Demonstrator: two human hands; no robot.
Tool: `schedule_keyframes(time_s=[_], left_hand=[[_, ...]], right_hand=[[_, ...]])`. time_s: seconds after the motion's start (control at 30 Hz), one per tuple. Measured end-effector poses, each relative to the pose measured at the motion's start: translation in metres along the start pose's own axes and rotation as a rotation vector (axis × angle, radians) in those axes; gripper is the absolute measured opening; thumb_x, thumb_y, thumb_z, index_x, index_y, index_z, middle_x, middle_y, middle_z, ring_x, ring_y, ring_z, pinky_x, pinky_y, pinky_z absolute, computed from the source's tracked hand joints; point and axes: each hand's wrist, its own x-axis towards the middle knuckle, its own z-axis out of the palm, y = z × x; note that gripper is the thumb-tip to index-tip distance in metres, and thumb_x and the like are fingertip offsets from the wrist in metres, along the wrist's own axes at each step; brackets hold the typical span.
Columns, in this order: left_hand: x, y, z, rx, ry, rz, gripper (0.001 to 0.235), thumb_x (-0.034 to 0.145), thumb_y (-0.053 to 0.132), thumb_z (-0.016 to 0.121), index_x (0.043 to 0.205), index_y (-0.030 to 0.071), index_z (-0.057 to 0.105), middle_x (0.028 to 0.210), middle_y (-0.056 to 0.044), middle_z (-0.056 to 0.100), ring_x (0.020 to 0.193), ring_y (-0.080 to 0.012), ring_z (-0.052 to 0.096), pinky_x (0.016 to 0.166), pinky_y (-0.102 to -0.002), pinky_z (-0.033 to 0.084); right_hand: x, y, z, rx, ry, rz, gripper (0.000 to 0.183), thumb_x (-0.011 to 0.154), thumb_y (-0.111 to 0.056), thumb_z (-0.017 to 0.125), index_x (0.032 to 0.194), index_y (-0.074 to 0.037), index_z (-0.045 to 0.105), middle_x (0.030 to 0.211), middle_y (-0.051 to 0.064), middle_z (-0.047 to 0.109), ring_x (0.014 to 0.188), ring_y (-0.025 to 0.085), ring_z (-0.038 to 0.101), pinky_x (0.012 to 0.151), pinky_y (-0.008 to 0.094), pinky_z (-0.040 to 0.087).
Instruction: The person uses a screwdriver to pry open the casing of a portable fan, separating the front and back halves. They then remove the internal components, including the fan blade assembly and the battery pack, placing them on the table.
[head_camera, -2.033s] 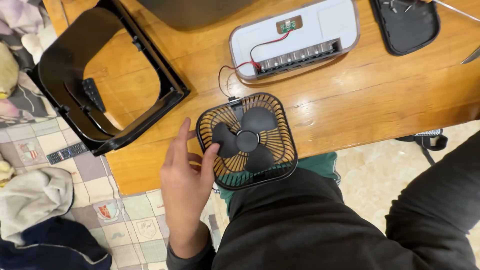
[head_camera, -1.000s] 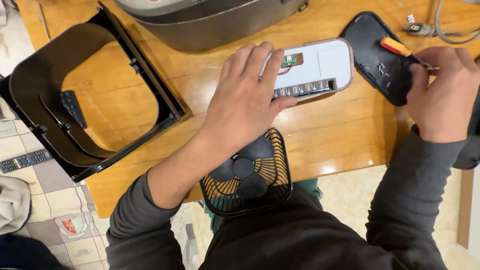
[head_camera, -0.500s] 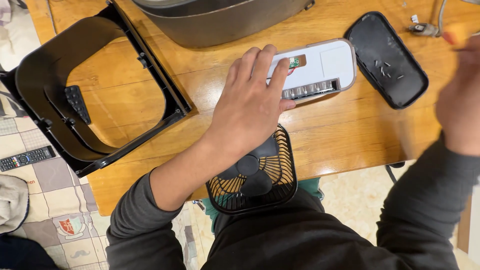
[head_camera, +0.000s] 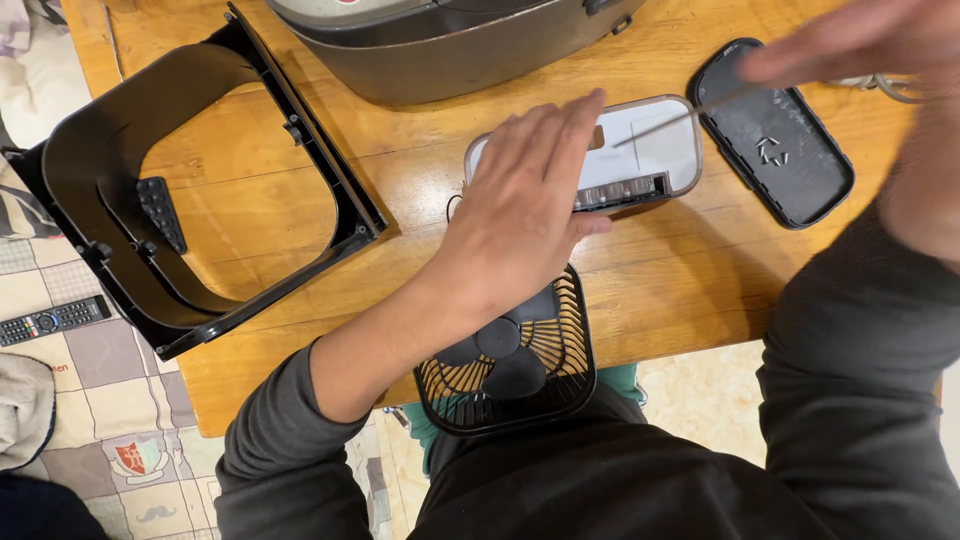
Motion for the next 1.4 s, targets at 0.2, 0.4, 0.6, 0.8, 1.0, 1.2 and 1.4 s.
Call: schedule_keyframes(time_s=[0.2,0.4,0.6,0.8,1.0,1.2,1.4], left_hand=[[0.004,-0.002,0.006,-0.047,-0.042,-0.004,0.086,0.106,0.025,0.084,0.170,0.008,0.030,0.155,-0.019,0.076,0.165,-0.0443,0.045,0.139,-0.063,0.029],[0.003,-0.004,0.007,-0.005,-0.013,0.038,0.082,0.105,0.026,0.087,0.168,0.008,0.037,0.150,-0.016,0.080,0.162,-0.0420,0.047,0.136,-0.062,0.032],[0.003,-0.005,0.006,-0.006,0.021,0.066,0.081,0.105,0.021,0.089,0.166,0.006,0.039,0.157,-0.016,0.074,0.160,-0.0441,0.050,0.136,-0.064,0.036],[0.003,-0.004,0.005,-0.041,0.001,0.038,0.080,0.105,0.020,0.087,0.167,0.006,0.039,0.159,-0.016,0.070,0.163,-0.0439,0.047,0.138,-0.066,0.034],[0.003,-0.004,0.004,-0.061,0.016,0.057,0.078,0.105,0.017,0.088,0.165,0.004,0.039,0.157,-0.016,0.071,0.161,-0.0446,0.048,0.136,-0.066,0.036],[0.005,-0.001,0.001,-0.065,0.018,0.066,0.077,0.104,0.018,0.088,0.163,0.003,0.041,0.155,-0.017,0.071,0.159,-0.0445,0.049,0.135,-0.065,0.037],[0.004,-0.002,0.002,-0.070,0.019,0.064,0.078,0.104,0.017,0.089,0.164,0.004,0.040,0.154,-0.018,0.072,0.159,-0.0451,0.050,0.135,-0.066,0.037]], right_hand=[[0.027,-0.036,0.030,0.268,-0.132,-0.172,0.041,0.141,-0.007,0.042,0.130,0.026,0.064,0.130,0.038,0.075,0.129,0.046,0.084,0.125,0.051,0.072],[0.031,-0.024,0.032,0.246,-0.160,-0.176,0.039,0.139,-0.004,0.046,0.122,0.025,0.066,0.131,0.037,0.077,0.125,0.044,0.082,0.118,0.048,0.068],[0.031,-0.027,0.036,0.332,-0.181,-0.224,0.015,0.131,0.011,0.053,0.120,0.016,0.044,0.121,0.037,0.076,0.122,0.043,0.086,0.107,0.044,0.066],[0.033,-0.021,0.037,0.313,-0.185,-0.286,0.018,0.129,0.005,0.051,0.116,0.016,0.045,0.122,0.037,0.077,0.120,0.043,0.086,0.107,0.045,0.065],[0.034,-0.017,0.040,0.351,-0.183,-0.346,0.014,0.128,0.010,0.056,0.120,0.013,0.044,0.116,0.035,0.075,0.119,0.042,0.088,0.107,0.046,0.071],[0.041,-0.024,0.032,0.311,-0.218,-0.293,0.013,0.127,0.009,0.057,0.118,0.014,0.049,0.119,0.032,0.078,0.118,0.038,0.085,0.086,0.037,0.063],[0.037,-0.015,0.031,0.249,-0.203,-0.278,0.011,0.130,0.010,0.064,0.127,0.019,0.059,0.121,0.029,0.075,0.123,0.039,0.082,0.107,0.043,0.064]])
